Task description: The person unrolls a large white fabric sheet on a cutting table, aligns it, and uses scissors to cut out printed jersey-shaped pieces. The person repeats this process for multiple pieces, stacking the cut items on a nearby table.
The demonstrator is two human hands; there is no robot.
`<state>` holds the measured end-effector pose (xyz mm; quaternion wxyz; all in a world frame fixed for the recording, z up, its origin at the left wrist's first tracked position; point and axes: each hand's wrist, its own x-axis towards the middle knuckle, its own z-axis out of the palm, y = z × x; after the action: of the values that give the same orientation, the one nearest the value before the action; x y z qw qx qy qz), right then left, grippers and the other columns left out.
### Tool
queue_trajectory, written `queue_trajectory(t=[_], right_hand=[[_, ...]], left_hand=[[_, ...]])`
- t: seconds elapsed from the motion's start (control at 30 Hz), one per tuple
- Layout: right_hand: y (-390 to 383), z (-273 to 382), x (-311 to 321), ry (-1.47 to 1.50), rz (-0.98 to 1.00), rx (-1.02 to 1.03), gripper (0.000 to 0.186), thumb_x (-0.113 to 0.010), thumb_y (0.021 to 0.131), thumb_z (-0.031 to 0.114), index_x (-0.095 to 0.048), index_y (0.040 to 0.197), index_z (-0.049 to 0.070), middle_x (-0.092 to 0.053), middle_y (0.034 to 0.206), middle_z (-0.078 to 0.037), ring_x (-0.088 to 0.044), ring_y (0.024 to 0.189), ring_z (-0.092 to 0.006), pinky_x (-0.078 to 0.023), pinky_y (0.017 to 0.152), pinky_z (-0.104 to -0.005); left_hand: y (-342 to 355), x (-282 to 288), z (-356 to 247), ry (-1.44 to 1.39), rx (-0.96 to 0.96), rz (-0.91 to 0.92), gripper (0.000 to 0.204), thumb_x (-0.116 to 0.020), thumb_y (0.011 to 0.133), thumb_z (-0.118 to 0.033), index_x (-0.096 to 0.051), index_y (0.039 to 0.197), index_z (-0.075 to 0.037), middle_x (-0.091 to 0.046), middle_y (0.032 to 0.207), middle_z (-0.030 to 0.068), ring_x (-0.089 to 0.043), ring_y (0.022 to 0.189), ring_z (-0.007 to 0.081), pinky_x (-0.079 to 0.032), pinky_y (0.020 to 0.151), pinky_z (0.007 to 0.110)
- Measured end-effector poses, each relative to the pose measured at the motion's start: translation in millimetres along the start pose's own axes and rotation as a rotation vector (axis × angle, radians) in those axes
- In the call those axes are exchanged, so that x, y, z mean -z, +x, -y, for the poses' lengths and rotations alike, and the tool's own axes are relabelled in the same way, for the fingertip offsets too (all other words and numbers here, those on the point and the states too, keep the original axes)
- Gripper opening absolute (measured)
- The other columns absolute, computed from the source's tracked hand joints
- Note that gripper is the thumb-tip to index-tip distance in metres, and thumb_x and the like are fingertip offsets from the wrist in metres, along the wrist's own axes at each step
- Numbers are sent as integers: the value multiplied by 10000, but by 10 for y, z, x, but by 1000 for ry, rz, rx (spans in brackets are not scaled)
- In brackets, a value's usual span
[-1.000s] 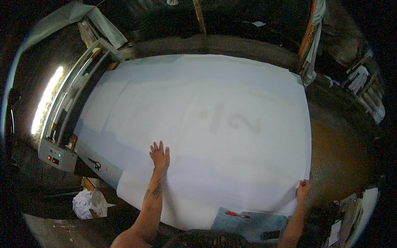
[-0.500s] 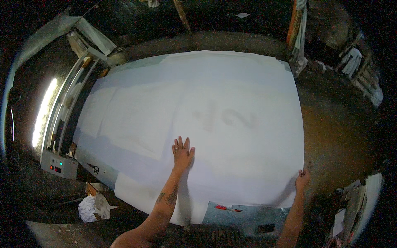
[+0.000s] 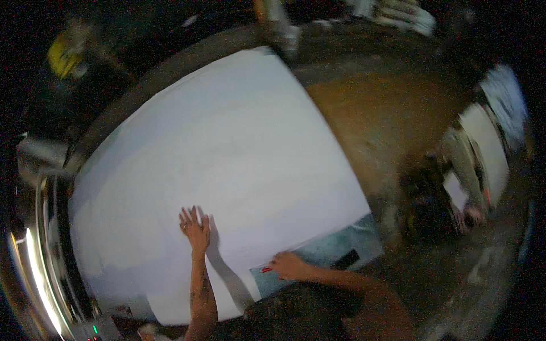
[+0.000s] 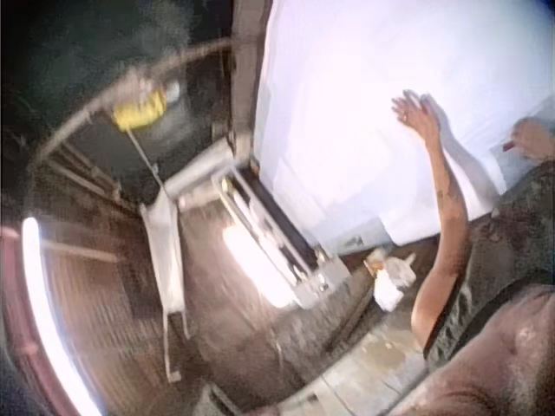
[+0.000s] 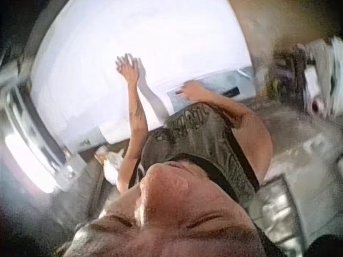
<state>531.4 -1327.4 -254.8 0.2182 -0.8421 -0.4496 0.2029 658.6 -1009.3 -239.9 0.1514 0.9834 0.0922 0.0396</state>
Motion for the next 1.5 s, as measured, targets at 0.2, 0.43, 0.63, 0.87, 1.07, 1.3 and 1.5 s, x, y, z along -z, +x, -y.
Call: queue_trajectory(t=[0.2, 0.43, 0.63, 0.87, 1.07, 1.3, 1.5], right_hand=[[-22, -15, 196, 301, 193, -343, 321, -485, 943, 300, -540, 1024, -5, -583, 989, -204, -594, 946, -357, -456, 855, -483], [-574, -2088, 1401, 857, -1369, -628, 290, -636, 861, 65, -371, 978, 82, -588, 797, -72, -592, 634, -147, -477, 544, -322], [-547, -2843, 1226, 746, -1304, -649, 228, -689, 675, -36, -546, 833, 47, -561, 721, -21, -558, 656, -112, -455, 597, -267], [-722, -2625, 1339, 600, -1046, -805, 172, -700, 674, 16, -538, 719, 50, -583, 684, -29, -563, 640, -125, -455, 597, -294], [-662, -2712, 1375, 602, -1204, -671, 187, -679, 659, 2, -503, 704, 46, -544, 670, -28, -538, 636, -136, -440, 583, -301], [-1015, -1251, 1381, 11, -850, -693, 195, -545, 769, -13, -582, 951, 47, -618, 869, -166, -600, 860, -358, -483, 737, -431], [-704, 80, 200, -189, 127, -517, 247, -518, 848, 98, -562, 1082, 30, -583, 953, -181, -606, 915, -338, -525, 730, -458]], left_hand=[[-210, -14, -482, 43, 83, 127, 825, -564, 829, -601, -334, 1444, -102, -111, 1528, 242, -74, 1407, 428, -65, 1128, 536], [-186, 29, -420, 43, 67, 149, 812, -568, 837, -583, -322, 1451, -111, -90, 1534, 236, -46, 1412, 427, -62, 1123, 552], [-212, -51, -382, 57, 84, 123, 806, -567, 840, -579, -322, 1452, -115, -90, 1536, 230, -51, 1413, 426, -72, 1121, 559], [-204, -69, -282, 39, 68, 141, 813, -589, 838, -560, -304, 1460, -121, -80, 1543, 215, -43, 1417, 413, -70, 1123, 555], [-216, -13, -301, -19, 94, 167, 817, -575, 847, -563, -290, 1463, -109, -63, 1543, 224, -5, 1422, 408, -10, 1120, 558], [-300, -24, -147, -86, 78, 87, 746, -533, 884, -507, -307, 1450, -77, -71, 1538, 241, 11, 1421, 416, 48, 1102, 575], [-717, 170, 105, -150, 51, 14, 654, -478, 925, -452, -332, 1439, -75, -104, 1537, 230, -22, 1420, 410, 21, 1103, 570]])
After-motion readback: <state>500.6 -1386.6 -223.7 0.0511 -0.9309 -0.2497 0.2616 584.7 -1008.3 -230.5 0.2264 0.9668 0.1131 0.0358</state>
